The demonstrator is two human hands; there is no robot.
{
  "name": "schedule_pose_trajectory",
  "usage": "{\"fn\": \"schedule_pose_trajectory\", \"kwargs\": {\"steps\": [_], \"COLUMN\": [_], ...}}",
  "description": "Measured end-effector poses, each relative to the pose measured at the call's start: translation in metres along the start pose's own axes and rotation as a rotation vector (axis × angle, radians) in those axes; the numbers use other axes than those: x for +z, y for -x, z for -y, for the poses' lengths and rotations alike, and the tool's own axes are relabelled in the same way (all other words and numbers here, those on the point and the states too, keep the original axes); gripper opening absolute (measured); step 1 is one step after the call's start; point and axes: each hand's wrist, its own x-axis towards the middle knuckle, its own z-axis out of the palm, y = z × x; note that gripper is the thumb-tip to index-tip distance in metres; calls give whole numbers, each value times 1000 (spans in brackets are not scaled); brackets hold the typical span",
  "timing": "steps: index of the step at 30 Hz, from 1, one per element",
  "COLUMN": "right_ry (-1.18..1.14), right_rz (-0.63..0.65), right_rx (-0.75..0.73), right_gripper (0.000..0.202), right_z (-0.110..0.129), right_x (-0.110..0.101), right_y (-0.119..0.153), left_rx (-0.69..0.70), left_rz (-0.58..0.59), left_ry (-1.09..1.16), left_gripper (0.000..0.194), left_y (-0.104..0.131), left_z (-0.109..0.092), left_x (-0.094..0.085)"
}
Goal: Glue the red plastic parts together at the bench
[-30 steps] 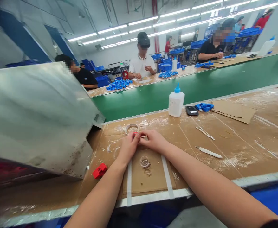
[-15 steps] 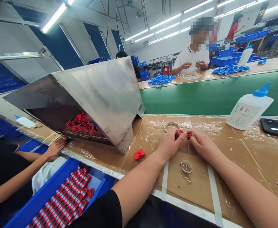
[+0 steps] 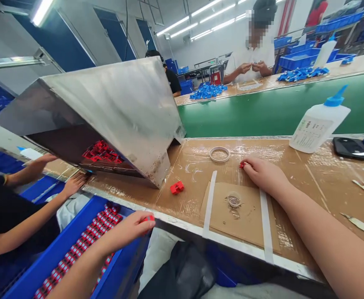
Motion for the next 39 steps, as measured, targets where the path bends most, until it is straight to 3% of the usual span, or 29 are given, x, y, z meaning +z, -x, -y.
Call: {"fn": "schedule_pose_trajectory", "kwargs": {"steps": [2,6,9,12,14,16,18,19,21,23,25,27,30,34,39], "right_ry": [35,93,74,25,12,9,5,3,2,-4,-21,-43,-71,-107,-75], "right_rz": [5,11,23,7,-10,-27,-42,-49,-66,-79,-86,-90,-91,-105,-115], "right_rx": [34,83,85,70,45,11,-17,-30,-52,-79,-101,-106,-91,-93,-100], "right_gripper": [46,47,45,45,45,43,44,45,47,47,45,41,37,36,41], "right_z": [-1,-4,-4,-2,0,1,0,-1,-2,-3,-3,-3,-7,-17,-12], "right_x": [1,5,6,4,4,4,5,6,6,6,6,6,7,11,14], "right_y": [-1,-6,-7,-4,-1,0,0,-1,-1,1,3,5,4,-3,-5], "left_rx": [-259,-518,-601,-604,-567,-396,-36,162,417,439,351,310,352,442,510], "left_rz": [-114,-266,-333,-417,-523,-697,-845,-860,-762,-707,-616,-530,-496,-469,-417], "left_ry": [-251,-263,-208,-228,-296,-404,-521,-567,-621,-589,-518,-439,-336,-75,285], "left_gripper": [41,40,41,38,40,37,31,28,24,40,56,41,23,28,29], "left_y": [18,40,33,23,23,26,25,21,3,-26,-59,-86,-105,-122,-173], "left_z": [48,124,154,158,145,118,79,56,9,-34,-63,-79,-91,-119,-177], "left_x": [-22,-39,-32,-26,-25,-23,-16,-9,8,26,37,40,35,34,44]}}
